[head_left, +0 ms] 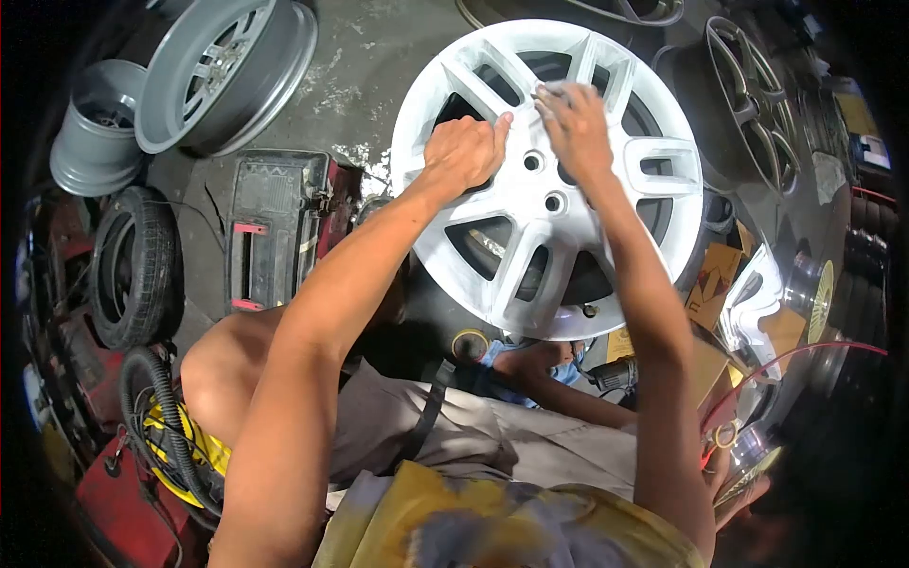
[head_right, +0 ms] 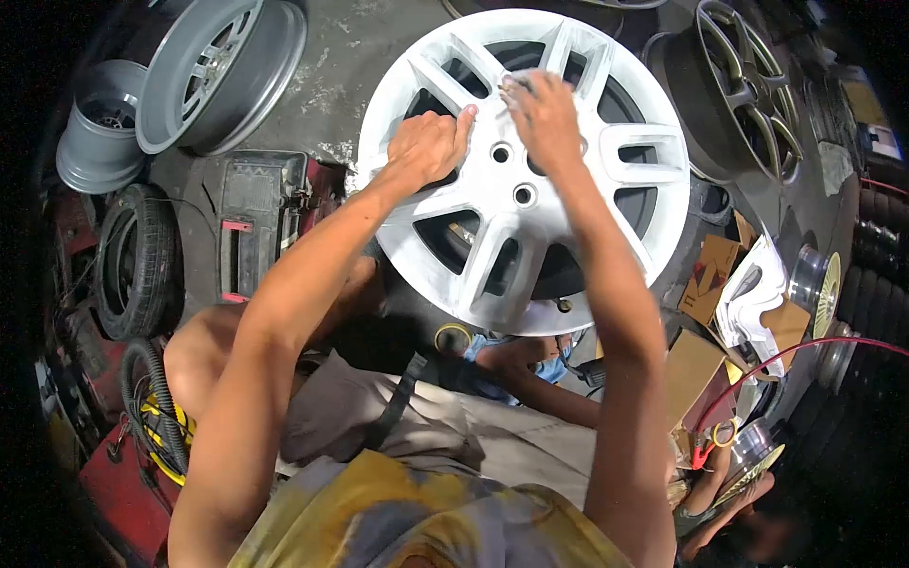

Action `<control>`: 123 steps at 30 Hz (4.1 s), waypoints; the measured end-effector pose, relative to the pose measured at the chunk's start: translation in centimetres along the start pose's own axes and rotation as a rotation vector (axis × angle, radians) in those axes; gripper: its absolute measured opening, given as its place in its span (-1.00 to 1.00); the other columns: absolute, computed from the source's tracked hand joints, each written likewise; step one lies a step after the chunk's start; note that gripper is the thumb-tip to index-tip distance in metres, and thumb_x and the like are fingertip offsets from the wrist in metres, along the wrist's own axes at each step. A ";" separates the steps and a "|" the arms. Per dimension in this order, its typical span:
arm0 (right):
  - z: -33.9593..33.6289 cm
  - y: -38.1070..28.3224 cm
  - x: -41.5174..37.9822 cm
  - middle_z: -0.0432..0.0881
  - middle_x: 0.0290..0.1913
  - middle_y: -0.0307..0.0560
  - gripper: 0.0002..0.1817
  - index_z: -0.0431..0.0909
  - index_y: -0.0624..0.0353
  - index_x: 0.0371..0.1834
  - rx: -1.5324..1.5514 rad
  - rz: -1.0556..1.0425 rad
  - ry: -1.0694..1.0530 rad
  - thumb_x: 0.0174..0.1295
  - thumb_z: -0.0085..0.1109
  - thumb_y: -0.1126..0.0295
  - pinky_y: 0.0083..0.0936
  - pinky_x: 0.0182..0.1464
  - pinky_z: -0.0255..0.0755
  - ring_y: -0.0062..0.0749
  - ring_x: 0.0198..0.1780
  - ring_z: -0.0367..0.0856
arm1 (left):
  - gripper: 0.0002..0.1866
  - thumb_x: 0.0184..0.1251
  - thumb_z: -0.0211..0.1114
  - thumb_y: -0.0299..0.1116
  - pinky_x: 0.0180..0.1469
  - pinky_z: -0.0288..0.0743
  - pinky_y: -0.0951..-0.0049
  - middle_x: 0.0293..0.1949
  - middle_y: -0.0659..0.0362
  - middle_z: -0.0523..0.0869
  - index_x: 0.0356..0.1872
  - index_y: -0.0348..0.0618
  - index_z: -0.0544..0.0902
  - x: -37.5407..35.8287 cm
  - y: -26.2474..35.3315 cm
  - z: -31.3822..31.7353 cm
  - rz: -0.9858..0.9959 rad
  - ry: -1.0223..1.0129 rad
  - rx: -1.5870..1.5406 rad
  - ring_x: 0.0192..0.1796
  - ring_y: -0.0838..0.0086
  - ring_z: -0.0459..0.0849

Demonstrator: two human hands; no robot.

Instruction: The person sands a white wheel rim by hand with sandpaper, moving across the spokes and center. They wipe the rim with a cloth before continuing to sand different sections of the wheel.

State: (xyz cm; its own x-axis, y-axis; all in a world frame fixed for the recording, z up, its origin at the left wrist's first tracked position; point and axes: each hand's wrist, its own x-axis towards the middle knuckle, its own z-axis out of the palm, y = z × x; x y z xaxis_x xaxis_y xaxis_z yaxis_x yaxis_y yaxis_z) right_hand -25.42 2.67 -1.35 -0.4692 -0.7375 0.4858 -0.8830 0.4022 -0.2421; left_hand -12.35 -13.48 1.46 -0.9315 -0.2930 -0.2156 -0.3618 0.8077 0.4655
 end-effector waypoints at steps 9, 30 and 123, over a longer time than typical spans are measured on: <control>1.1 -1.3 1.4 0.60 0.07 -0.02 -0.54 0.65 0.23 0.14 0.019 -0.009 0.053 0.09 0.35 0.51 -0.21 0.18 0.45 -0.05 0.13 0.53 | -0.22 0.66 -0.18 0.01 -0.17 0.63 -0.03 -0.54 -0.28 0.68 -0.61 -0.42 0.71 0.2 -0.2 0.6 0.002 0.165 -0.068 -0.39 -0.18 0.73; -1.2 2.3 6.5 0.56 0.08 -0.28 -0.79 0.76 0.14 -0.19 -0.263 -0.662 -0.197 0.17 0.18 0.39 -0.38 0.21 0.36 -0.36 0.19 0.47 | -0.22 0.66 -0.18 0.02 -0.11 0.63 -0.01 -0.54 -0.27 0.68 -0.60 -0.39 0.72 0.3 -0.2 0.6 -0.007 0.104 -0.107 -0.37 -0.20 0.73; -17.2 -20.7 -22.4 0.64 0.00 0.15 -0.75 0.69 0.19 -0.03 0.437 0.619 -0.170 0.23 0.32 0.44 -0.22 -0.14 0.58 0.09 -0.23 0.69 | -0.68 0.39 0.36 -0.17 -0.01 0.57 0.13 -0.22 -0.13 0.74 -0.12 -0.28 0.69 -17.6 10.3 -15.6 0.609 -0.506 0.253 -0.11 0.04 0.73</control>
State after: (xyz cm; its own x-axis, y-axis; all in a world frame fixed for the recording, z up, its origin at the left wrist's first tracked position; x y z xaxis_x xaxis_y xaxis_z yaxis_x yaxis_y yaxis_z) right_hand 3.66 20.24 7.24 -0.8439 -0.5357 0.0271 -0.3694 0.5437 -0.7536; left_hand -0.22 -7.97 23.45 -0.8100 0.4496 -0.3765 0.2760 0.8588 0.4316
